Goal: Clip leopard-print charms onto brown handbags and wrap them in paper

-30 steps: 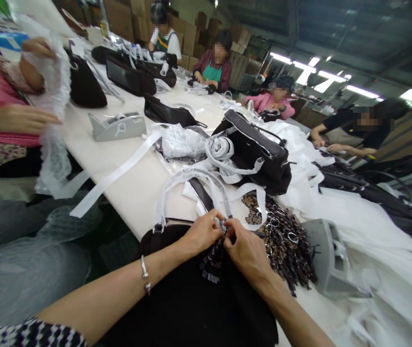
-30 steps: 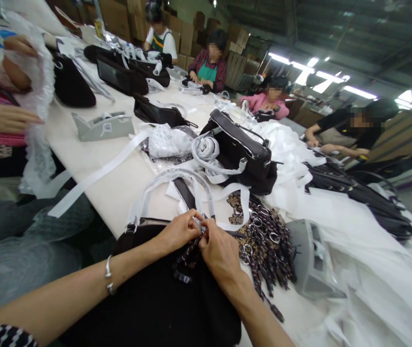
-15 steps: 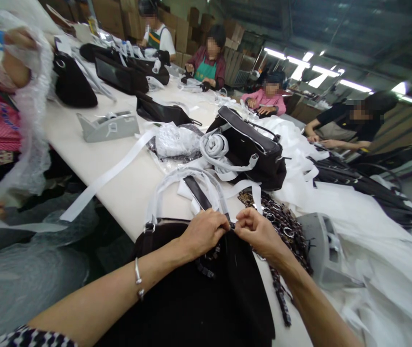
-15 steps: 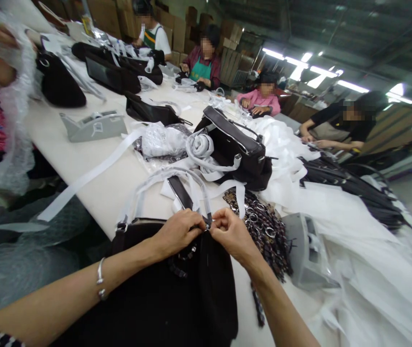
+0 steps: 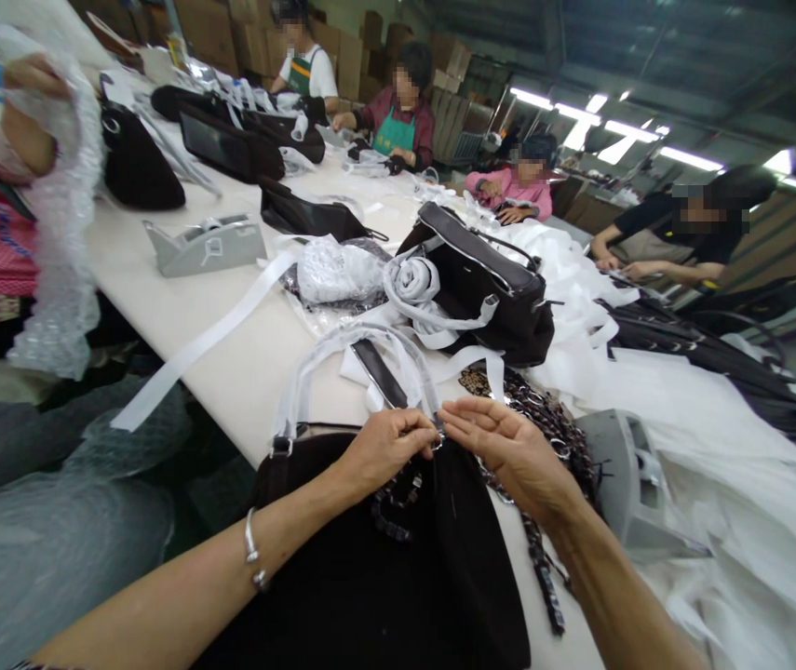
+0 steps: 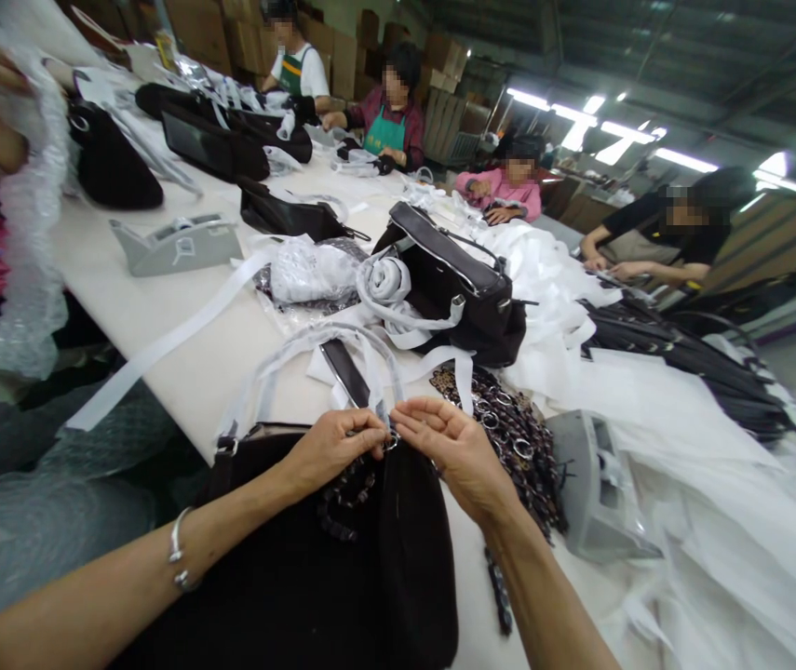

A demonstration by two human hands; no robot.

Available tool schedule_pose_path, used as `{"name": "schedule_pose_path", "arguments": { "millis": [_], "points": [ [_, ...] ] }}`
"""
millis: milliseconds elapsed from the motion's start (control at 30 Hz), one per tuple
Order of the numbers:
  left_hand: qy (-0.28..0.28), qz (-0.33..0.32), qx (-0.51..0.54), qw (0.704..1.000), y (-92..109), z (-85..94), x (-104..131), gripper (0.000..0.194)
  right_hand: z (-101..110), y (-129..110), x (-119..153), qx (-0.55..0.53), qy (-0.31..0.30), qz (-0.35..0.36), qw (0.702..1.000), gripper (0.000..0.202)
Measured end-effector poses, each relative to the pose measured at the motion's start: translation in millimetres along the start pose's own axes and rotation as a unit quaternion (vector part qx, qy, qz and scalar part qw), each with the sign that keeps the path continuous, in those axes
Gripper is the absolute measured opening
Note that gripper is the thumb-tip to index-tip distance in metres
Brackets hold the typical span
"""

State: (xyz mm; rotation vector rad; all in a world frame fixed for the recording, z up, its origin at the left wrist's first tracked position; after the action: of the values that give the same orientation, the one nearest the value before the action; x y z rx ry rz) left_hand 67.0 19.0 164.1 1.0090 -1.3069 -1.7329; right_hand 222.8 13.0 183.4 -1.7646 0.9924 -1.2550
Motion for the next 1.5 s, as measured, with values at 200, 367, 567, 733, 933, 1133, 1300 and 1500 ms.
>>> {"name": "schedule_pose_path", "arguments": {
  "millis": [200,367,567,733,933,1133,1300,1500],
  "points": [
    [-0.012,-0.047,0.040,0.998,-0.9,0.3,-3.4,0.020,-0.8,4.0,-6.5,-0.015,-0.009,0.012,1.000,0.032],
    [-0.109,-0.027,0.139,0.984,-4.9,-13.9,-5.2,0.023,1.4,-0.6,-7.4,0.035,-0.003,-0.001,0.999,0.036],
    [-0.106,-0.045,0.145,0.983,-5.6,-13.7,-4.3,0.020,-3.0,6.2,-9.6,0.083,0.021,-0.020,0.996,0.041],
    [-0.058,-0.028,0.154,0.986,-13.8,-8.0,-2.1,0.022,8.4,10.4,-10.5,0.131,0.096,-0.003,0.987,0.043],
    [-0.041,-0.020,0.154,0.987,-17.0,-7.3,-1.0,0.024,9.0,12.4,-9.8,0.157,0.119,-0.018,0.980,0.042],
    [-0.041,-0.014,0.147,0.988,-17.6,-7.1,-0.1,0.023,0.2,13.2,-15.9,0.141,0.114,0.002,0.984,0.037],
    [-0.041,-0.009,0.152,0.987,-20.0,-8.2,-0.5,0.022,-5.5,13.7,-15.4,0.145,0.105,0.003,0.984,0.037],
    [-0.039,-0.007,0.152,0.988,-21.9,-9.6,-0.2,0.022,-9.5,12.0,-12.2,0.175,0.141,0.027,0.974,0.033]
  ]
}}
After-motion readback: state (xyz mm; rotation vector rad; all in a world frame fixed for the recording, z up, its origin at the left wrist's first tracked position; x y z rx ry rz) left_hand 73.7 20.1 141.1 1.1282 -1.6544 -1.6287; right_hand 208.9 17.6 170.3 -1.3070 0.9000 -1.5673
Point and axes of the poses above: each hand's wrist, its own x-axis away from the middle knuckle, its own z-axis out of the back of the hand, y = z × x, the point moved 6 cm from there along -x, towards the middle knuckle, and after that the axes turned 7 degrees about -z, right-handed, at the moved point
